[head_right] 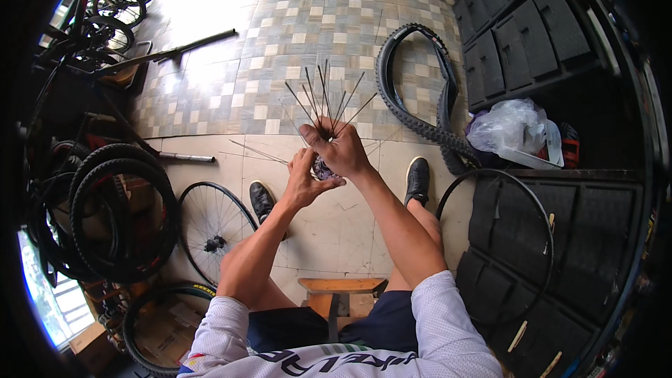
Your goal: The person removes a rim strip from a bicycle rim, then inserts spokes into a hub and organizes them. The person handles a rim, rim strip, hub, and spokes in a bicycle workshop.
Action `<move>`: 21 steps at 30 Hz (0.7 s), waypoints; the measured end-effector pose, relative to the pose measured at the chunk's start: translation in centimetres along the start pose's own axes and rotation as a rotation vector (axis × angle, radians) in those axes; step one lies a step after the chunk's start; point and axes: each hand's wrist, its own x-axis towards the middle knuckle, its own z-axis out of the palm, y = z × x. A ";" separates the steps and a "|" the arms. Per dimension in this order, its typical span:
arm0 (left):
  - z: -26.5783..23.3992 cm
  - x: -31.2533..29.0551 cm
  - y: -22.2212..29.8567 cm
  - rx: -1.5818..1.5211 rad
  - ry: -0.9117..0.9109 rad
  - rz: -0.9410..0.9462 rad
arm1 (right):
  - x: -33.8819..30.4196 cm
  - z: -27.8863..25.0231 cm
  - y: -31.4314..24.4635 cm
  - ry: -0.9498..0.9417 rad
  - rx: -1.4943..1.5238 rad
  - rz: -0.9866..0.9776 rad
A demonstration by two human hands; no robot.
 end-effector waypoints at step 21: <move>-2.6 0.3 -1.4 0.135 -0.011 0.029 | -3.3 0.1 -8.2 -0.012 -0.639 0.047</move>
